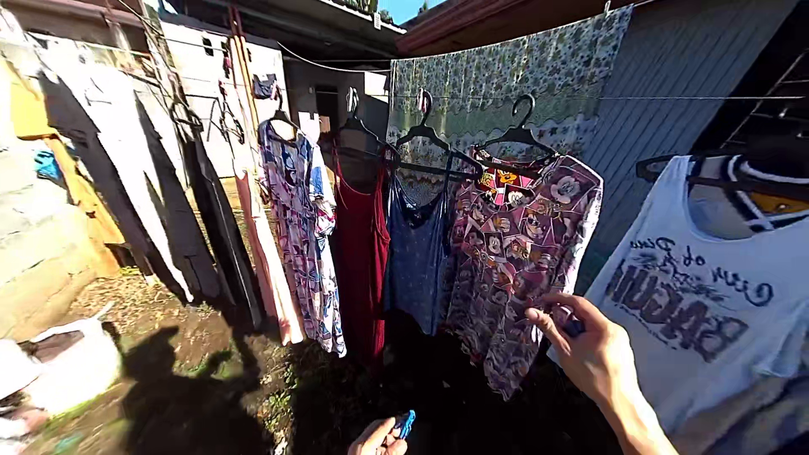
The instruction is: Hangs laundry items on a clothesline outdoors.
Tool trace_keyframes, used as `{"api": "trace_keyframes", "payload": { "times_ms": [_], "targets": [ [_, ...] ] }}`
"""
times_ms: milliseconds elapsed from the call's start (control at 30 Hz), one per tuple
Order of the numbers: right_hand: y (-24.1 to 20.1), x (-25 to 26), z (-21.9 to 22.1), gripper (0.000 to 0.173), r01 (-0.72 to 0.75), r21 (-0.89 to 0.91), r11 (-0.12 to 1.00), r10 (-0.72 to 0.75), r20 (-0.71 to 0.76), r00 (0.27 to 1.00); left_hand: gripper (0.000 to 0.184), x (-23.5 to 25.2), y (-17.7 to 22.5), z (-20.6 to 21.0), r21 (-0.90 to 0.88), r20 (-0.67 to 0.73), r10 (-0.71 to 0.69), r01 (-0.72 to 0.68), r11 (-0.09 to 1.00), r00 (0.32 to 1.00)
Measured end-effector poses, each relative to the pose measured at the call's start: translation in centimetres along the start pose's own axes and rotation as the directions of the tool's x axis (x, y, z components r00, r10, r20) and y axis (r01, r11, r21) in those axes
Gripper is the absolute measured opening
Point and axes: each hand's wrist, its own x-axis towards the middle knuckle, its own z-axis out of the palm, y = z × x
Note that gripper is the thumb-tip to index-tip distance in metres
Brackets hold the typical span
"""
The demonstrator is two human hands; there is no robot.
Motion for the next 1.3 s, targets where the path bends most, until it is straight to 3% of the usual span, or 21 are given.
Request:
{"api": "trace_keyframes", "payload": {
  "times_ms": [33, 100, 233, 400, 633, 767, 967, 1300],
  "targets": [
    [-0.4, 5.2, -1.5, 0.044, -0.027, -0.100, 0.995, 0.018, -0.085, 0.996, 0.035, 2.6, 0.9, -1.0, -0.026, -0.025, 0.022, -0.023, 0.999, 0.999],
    [0.0, 13.6, -3.2, 0.053, -0.174, -0.219, 0.960, 0.154, -0.105, 0.983, 0.035, 7.7, 2.7, -2.7, -0.061, -0.087, 0.108, -0.113, 0.992, 0.990],
    [2.8, 21.9, -1.6, 0.043, -0.271, -0.257, 0.928, 0.257, -0.086, 0.963, 0.037, 17.8, 8.7, -5.1, -0.092, -0.151, 0.254, -0.269, 0.959, 0.955],
    [5.0, 23.4, -0.5, 0.064, -0.380, -0.163, 0.910, 0.329, -0.274, 0.904, 0.022, 27.6, 18.0, -6.4, -0.212, -0.108, 0.233, -0.251, 0.944, 0.966],
    [6.8, 25.9, 1.3, 0.045, -0.367, -0.167, 0.915, 0.333, -0.201, 0.921, 0.029, 38.5, 30.4, -3.1, -0.378, -0.054, 0.174, -0.181, 0.908, 0.983],
    [7.5, 25.9, 1.2, 0.048, -0.336, -0.169, 0.927, 0.313, -0.150, 0.938, 0.029, 43.7, 36.4, -0.2, -0.377, -0.107, 0.069, -0.105, 0.920, 0.992],
    [8.1, 25.7, -0.5, 0.046, -0.278, -0.197, 0.940, 0.259, -0.118, 0.959, 0.023, 47.4, 40.0, 2.7, -0.494, -0.110, -0.038, -0.022, 0.869, 0.993],
    [10.6, 26.3, -1.8, 0.035, -0.224, -0.180, 0.958, 0.213, -0.075, 0.974, 0.021, 47.6, 39.6, 5.0, -0.645, -0.101, -0.106, 0.016, 0.764, 0.989]
  ]
}}
